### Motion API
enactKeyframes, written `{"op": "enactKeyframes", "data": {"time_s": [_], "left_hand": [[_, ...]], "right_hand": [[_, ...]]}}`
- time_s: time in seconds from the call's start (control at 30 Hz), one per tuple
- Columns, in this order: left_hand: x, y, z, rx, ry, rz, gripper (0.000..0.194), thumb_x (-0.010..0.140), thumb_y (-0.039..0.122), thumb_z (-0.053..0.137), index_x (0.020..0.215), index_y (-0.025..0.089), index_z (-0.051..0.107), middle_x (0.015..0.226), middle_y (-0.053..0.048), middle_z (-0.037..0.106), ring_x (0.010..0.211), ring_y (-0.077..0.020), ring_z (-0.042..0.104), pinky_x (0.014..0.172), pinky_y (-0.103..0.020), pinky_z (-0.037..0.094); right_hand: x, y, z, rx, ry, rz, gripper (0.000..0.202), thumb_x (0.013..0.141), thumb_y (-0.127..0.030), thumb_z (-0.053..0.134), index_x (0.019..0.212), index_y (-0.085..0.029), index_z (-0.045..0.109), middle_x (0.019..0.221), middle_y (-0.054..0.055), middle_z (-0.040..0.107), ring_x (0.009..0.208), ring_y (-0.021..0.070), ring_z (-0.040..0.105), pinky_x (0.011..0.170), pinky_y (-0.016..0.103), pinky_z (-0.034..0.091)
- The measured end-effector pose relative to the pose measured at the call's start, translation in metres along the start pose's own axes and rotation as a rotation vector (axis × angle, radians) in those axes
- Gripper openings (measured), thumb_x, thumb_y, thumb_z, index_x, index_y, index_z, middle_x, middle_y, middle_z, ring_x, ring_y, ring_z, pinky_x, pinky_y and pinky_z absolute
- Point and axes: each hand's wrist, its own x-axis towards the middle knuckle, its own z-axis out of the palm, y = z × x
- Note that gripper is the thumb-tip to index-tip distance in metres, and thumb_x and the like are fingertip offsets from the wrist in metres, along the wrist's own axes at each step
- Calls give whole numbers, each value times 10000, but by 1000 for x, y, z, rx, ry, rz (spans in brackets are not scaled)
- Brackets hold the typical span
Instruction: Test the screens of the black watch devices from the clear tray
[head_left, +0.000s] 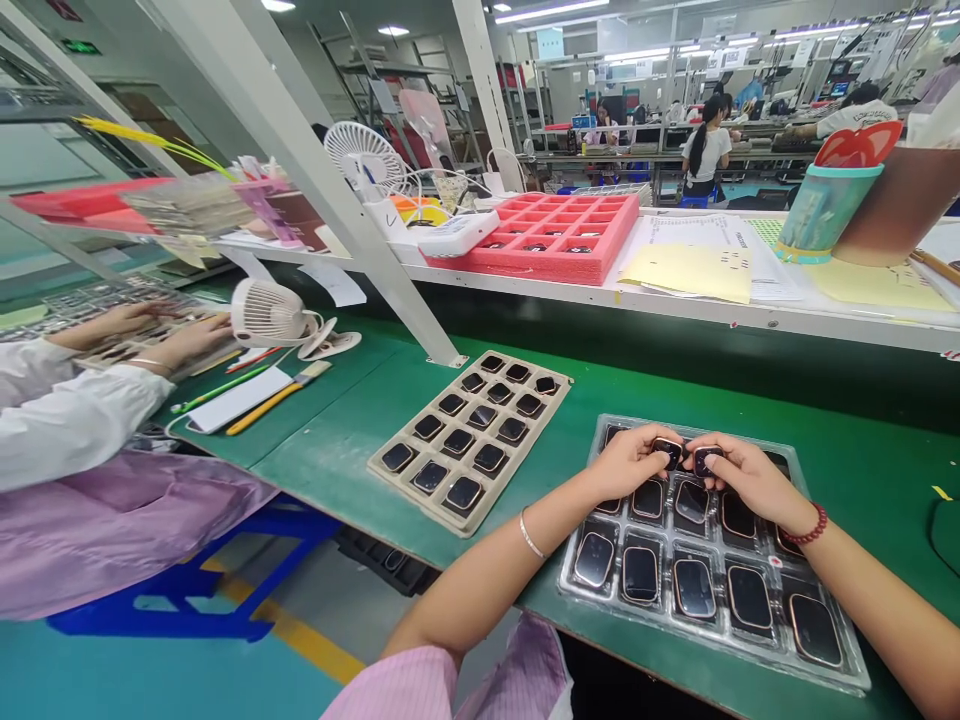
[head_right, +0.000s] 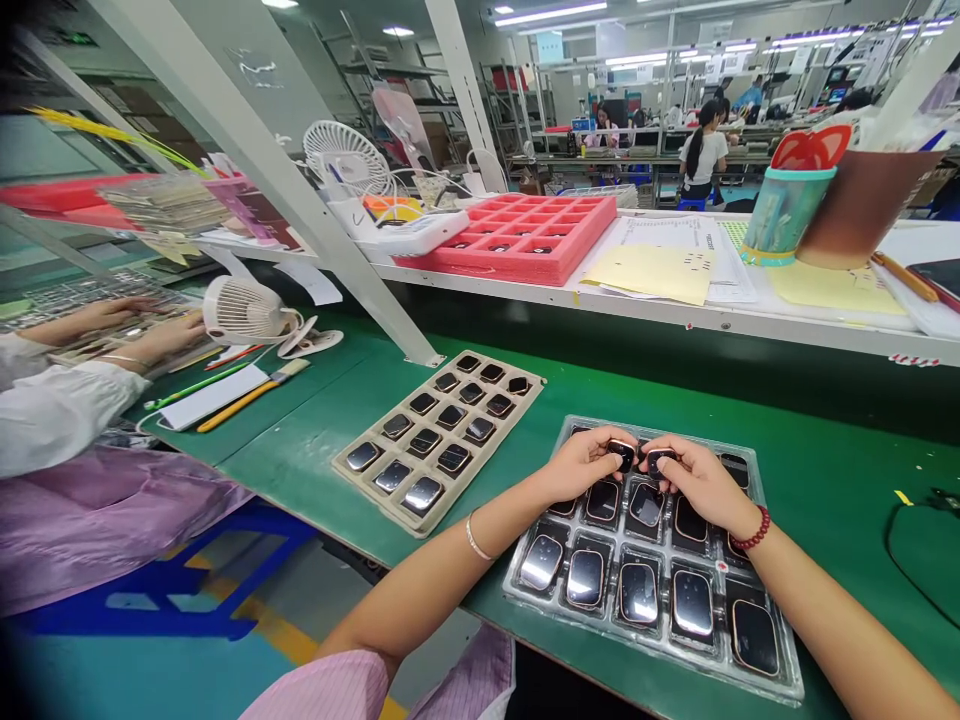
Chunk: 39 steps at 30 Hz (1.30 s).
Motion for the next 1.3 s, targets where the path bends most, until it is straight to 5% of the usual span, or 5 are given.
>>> {"op": "enactKeyframes", "data": {"time_s": [0.13,0.47,1.03,1.17,1.3], "left_hand": [[-1,0,0,0,-14,-2,249,825,277,552,1012,128,622,960,-91,625,852,-172,602,718,-302,529],[0,-4,-2,130,11,49,371,718,62,527,1076,143,577,985,-69,622,788,-142,603,743,-286,498],[-1,-1,-2,62,35,21,232,793,228,553,1002,134,591,917,-64,617,771,-144,594,685,-267,491],[0,0,-2,66,74,-43,302,825,152,408,1072,149,582,854,-45,616,694,-122,601,618,-239,467],[1,1,-1,21,75,-7,393,727,68,497,1105,160,555,915,-41,622,763,-126,610,717,-254,482]], "right_hand": [[0,0,-1,21,-3,4,311,917,-451,464,1016,-188,596,872,70,660,645,162,562,600,322,494],[1,2,0,-47,-34,-66,324,820,-168,510,1138,-227,523,1011,59,640,863,205,596,730,338,503],[0,-1,-2,13,-24,11,232,928,-284,391,1078,-217,555,947,53,648,678,159,575,608,301,485],[-1,0,0,-35,-11,-20,174,909,-295,464,1029,-210,557,835,37,644,670,164,558,617,306,481],[-1,-1,0,-38,-23,-50,206,853,-233,526,1057,-214,547,871,44,649,738,184,588,639,317,500]]}}
